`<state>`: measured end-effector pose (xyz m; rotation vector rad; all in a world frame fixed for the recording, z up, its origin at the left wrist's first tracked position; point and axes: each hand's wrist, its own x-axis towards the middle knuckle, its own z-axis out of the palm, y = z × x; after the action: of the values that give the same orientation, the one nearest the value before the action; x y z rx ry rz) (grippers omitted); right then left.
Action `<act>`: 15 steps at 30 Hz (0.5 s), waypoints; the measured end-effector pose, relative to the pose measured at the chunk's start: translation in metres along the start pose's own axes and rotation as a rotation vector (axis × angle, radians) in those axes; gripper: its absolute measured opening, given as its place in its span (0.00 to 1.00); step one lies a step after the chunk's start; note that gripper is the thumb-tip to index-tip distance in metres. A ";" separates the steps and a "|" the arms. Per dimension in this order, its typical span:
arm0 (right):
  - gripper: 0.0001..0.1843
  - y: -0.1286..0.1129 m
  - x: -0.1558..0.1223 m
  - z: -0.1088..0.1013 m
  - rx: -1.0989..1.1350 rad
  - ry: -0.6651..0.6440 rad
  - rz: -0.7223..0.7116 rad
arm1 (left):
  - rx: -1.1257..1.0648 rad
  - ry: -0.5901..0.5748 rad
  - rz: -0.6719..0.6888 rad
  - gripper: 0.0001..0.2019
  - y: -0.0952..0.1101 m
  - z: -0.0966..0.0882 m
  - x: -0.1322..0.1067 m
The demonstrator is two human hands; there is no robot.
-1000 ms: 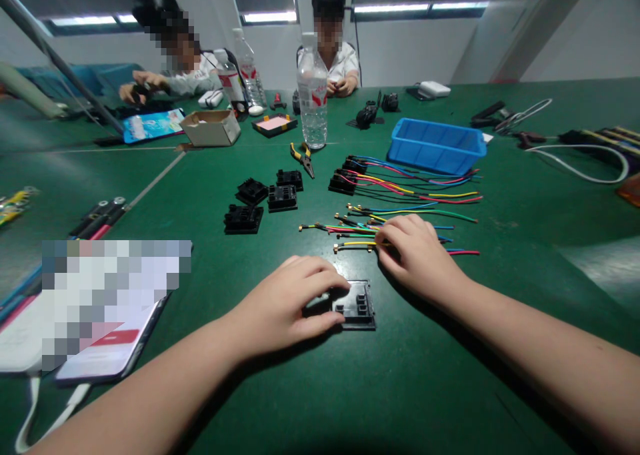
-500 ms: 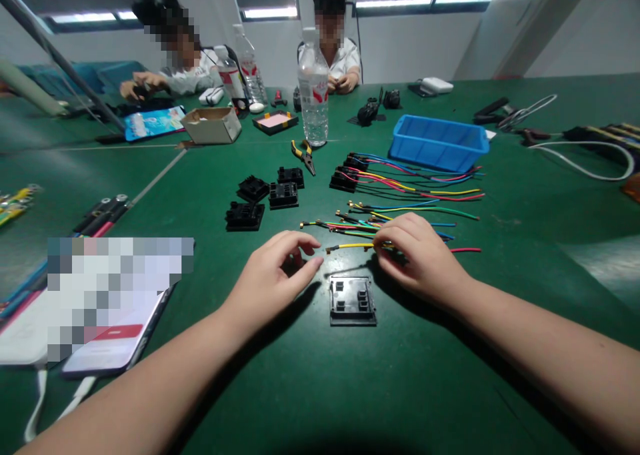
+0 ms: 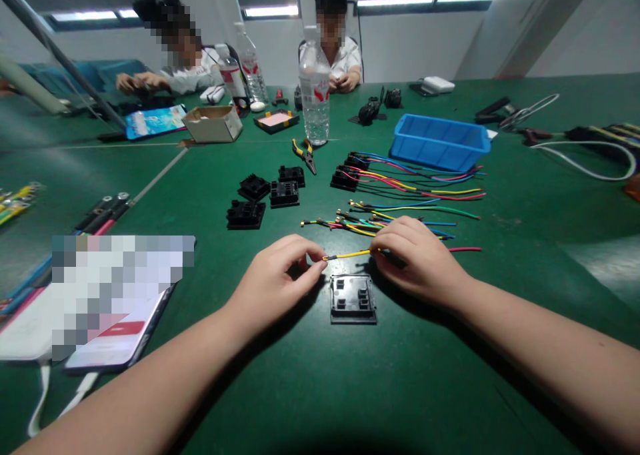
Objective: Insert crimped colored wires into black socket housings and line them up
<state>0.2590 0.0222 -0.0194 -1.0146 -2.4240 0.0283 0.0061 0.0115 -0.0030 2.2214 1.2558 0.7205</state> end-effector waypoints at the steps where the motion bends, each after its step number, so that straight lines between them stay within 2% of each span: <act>1: 0.06 0.000 0.000 0.000 0.003 -0.006 0.002 | 0.002 0.001 0.001 0.05 0.000 0.000 0.000; 5: 0.05 -0.001 0.000 -0.002 -0.005 -0.008 0.025 | 0.022 0.005 -0.024 0.06 0.000 0.001 0.000; 9: 0.04 -0.001 -0.001 -0.004 -0.019 0.087 0.074 | 0.062 -0.027 -0.105 0.07 -0.004 0.003 0.003; 15: 0.04 0.003 -0.001 -0.005 -0.136 0.160 0.262 | 0.110 -0.018 -0.173 0.07 -0.007 0.003 0.006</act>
<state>0.2643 0.0224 -0.0159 -1.3381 -2.1596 -0.1246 0.0067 0.0192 -0.0086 2.1657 1.4889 0.5766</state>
